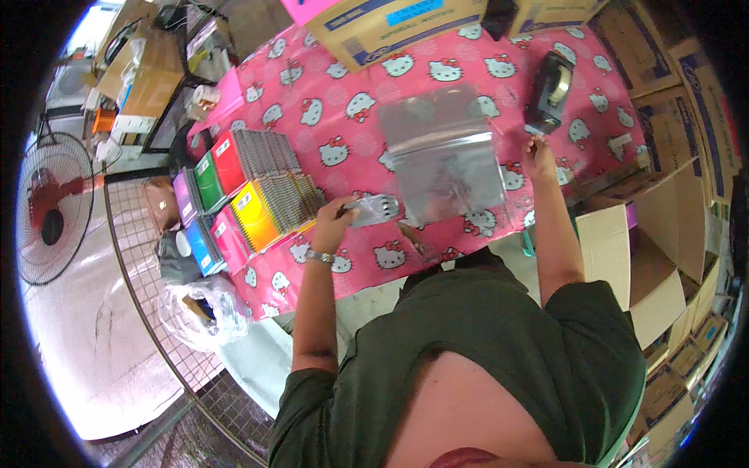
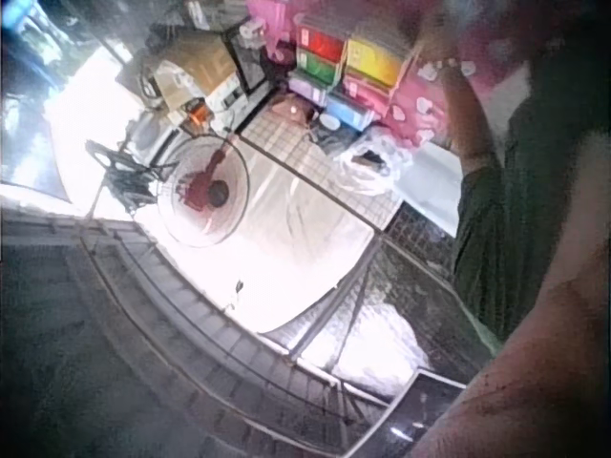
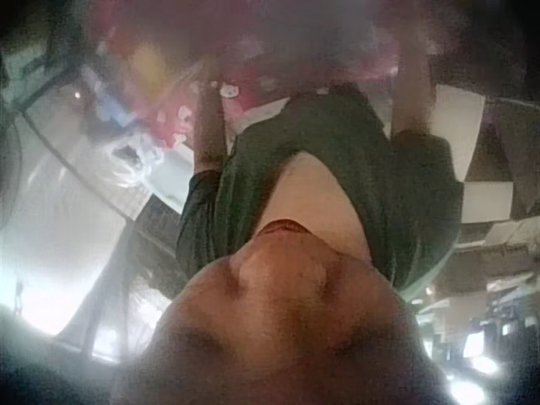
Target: The person places stacks of small notebooks into clear plastic bags and seals them by hand.
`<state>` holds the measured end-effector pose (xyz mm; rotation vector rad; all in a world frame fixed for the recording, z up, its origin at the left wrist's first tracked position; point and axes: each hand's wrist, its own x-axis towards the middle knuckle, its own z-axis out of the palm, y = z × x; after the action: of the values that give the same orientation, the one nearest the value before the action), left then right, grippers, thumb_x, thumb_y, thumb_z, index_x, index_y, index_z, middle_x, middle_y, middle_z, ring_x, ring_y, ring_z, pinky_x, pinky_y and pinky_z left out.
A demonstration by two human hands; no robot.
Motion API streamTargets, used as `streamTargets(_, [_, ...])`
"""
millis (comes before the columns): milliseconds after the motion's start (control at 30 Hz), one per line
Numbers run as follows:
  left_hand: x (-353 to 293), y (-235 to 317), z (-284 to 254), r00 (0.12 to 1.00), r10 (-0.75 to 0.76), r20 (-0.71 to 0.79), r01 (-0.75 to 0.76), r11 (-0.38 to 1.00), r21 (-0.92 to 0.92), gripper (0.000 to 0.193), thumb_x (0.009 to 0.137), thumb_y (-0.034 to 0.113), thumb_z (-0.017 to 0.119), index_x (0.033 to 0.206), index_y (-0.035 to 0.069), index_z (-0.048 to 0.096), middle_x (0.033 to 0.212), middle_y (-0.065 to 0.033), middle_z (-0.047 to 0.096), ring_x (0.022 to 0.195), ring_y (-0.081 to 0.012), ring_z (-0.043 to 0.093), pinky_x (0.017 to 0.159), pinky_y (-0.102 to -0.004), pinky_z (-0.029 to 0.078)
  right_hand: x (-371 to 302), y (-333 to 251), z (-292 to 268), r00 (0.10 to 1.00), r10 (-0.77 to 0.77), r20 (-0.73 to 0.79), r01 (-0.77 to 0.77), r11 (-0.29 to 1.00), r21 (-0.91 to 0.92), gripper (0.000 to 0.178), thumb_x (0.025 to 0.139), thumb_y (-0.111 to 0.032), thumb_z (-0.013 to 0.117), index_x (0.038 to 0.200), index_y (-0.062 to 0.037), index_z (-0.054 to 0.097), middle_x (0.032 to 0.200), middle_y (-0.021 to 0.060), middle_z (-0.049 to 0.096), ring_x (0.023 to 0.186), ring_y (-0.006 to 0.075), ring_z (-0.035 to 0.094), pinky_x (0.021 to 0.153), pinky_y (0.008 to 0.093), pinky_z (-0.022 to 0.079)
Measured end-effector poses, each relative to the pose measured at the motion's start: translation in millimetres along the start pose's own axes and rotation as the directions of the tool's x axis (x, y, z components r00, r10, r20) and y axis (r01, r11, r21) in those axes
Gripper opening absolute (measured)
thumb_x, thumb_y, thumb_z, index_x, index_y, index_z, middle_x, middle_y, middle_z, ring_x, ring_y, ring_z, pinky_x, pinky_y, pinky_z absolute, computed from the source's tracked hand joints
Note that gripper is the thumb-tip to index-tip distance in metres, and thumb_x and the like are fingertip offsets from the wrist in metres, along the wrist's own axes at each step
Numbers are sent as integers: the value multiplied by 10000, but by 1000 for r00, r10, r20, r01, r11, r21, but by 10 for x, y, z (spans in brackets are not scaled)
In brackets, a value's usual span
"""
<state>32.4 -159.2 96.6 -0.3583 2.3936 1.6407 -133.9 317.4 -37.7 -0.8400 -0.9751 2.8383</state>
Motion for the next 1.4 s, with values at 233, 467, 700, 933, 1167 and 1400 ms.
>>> streamTargets(233, [-63,-163,46,989,-145,-21,141,981,-134,262,805,46,631,1065,13,650,847,11,624,715,-71,505,638,-230,427,-1376,1347,2586,138,727,673,716,396,-575,379,795,-422,682,835,-47,645,745,47,597,690,153,532,636,333,443])
streamTargets(467, [35,-51,140,999,-25,32,31,974,-223,331,801,-54,576,1115,39,620,1024,-52,612,936,-151,571,801,-285,467,-883,2196,2436,220,972,-79,744,-220,-631,586,708,-570,705,918,-34,596,792,120,592,720,225,554,636,402,444])
streamTargets(700, [-142,142,261,925,353,142,-373,768,520,646,683,46,708,1289,101,491,1289,-162,470,1176,-363,470,935,-405,451,-987,2062,1350,584,596,551,614,119,-780,526,700,-391,747,1034,-30,562,1014,141,622,868,331,600,731,421,481])
streamTargets(933, [-17,1030,298,852,450,269,-518,644,563,641,662,190,774,1225,18,520,1200,-183,535,1102,-373,521,941,-426,438,-1970,978,1461,631,314,710,632,323,-704,728,599,-258,819,1208,-35,487,1111,191,572,1013,346,568,870,403,464])
streamTargets(1167, [11,2578,1470,541,753,376,-835,535,131,569,712,104,744,1237,25,540,1329,-184,459,1158,-319,516,965,-394,433,-2310,-1938,963,534,-539,651,700,-149,-698,934,558,-432,848,1274,11,443,1153,187,562,1058,277,573,908,390,464])
streamTargets(1400, [176,2163,1961,661,465,589,-615,785,70,297,809,70,660,1099,14,625,1212,-150,570,1104,-261,564,931,-348,444,-2426,-3520,-789,359,-933,8,-532,-212,-820,752,671,-521,726,1247,-138,432,1051,186,635,973,350,617,815,444,492])
